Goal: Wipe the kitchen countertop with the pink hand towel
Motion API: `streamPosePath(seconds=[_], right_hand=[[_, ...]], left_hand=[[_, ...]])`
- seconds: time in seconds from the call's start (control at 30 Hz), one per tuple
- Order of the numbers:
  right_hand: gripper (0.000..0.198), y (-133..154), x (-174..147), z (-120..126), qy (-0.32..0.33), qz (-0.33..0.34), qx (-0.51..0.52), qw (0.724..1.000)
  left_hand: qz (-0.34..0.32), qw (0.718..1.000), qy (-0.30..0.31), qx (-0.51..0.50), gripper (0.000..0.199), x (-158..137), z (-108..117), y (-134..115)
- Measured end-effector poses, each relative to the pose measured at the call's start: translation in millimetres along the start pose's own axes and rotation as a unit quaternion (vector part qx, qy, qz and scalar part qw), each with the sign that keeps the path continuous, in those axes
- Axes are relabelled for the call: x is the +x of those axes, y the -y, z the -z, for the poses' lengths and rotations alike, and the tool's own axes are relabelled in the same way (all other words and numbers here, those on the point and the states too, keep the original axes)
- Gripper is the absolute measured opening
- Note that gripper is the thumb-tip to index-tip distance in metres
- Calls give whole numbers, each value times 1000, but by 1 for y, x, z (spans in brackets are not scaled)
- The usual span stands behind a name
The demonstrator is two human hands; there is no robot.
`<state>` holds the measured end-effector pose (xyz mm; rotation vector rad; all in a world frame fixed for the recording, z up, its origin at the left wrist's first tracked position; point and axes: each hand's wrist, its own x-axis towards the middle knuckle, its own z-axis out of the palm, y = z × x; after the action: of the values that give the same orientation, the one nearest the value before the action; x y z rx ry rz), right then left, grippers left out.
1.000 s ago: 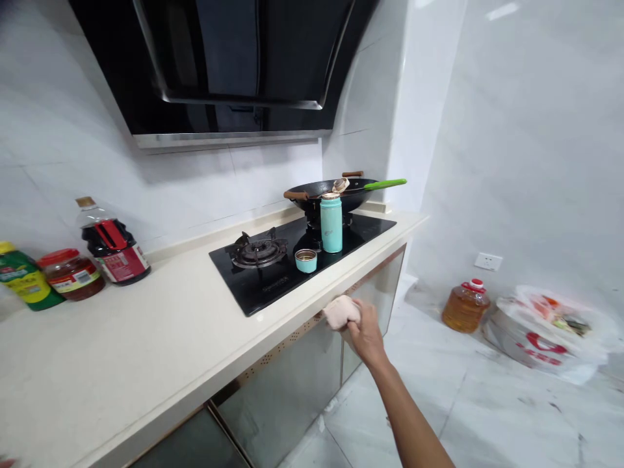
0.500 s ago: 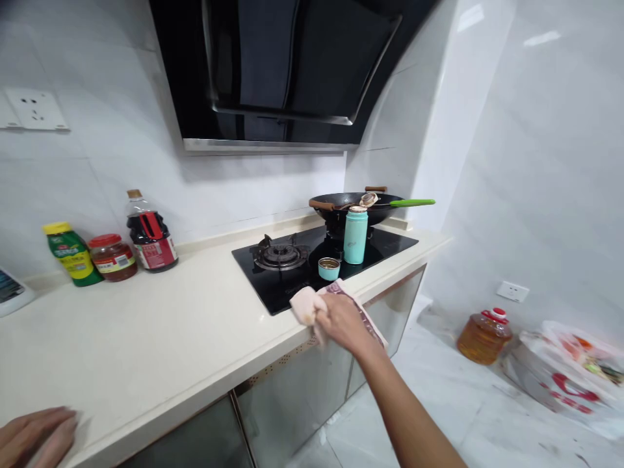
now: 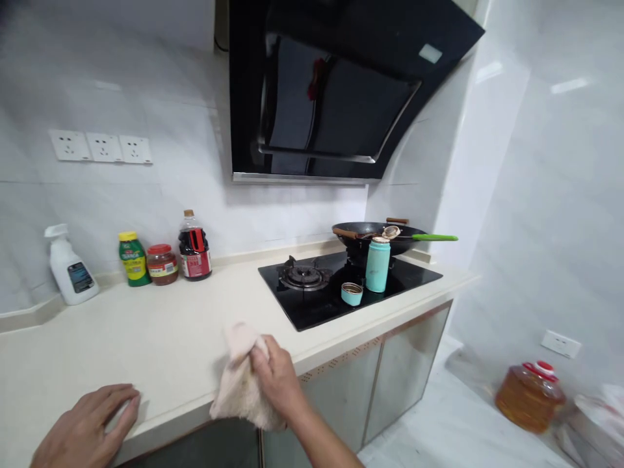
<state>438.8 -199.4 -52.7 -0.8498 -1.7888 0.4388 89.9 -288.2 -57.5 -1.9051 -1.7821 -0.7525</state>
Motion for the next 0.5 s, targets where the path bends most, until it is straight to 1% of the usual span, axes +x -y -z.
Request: streamPosePath(seconds=[0.03, 0.07, 0.17, 0.23, 0.3, 0.37, 0.43, 0.5], right_hand=[[41, -3, 13, 7, 2, -22, 26, 999], [47, -7, 28, 17, 3, -32, 28, 999], [60, -29, 67, 57, 12, -54, -1, 998], [64, -48, 83, 86, 17, -72, -39, 996], [60, -68, 90, 112, 16, -90, -94, 991], [53, -88, 90, 134, 9, -109, -160, 981], [44, -107, 88, 149, 4, -127, -228, 965], [39, -121, 86, 158, -4, -142, -297, 944]], left_hand=[[-3, 1000, 1, 2, 38, 0, 1, -2], [-3, 1000, 0, 3, 38, 0, 2, -4], [11, 1000, -20, 1, 36, -1, 2, -7], [5, 999, -33, -4, 34, -2, 2, -8], [-1, 999, -43, -4, 31, -3, 1, -9], [-1, 999, -50, -2, 28, -3, 2, -10], [0, 998, -56, 1, 27, -4, 3, -11], [-2, 998, -64, 1, 27, -4, 4, -13]])
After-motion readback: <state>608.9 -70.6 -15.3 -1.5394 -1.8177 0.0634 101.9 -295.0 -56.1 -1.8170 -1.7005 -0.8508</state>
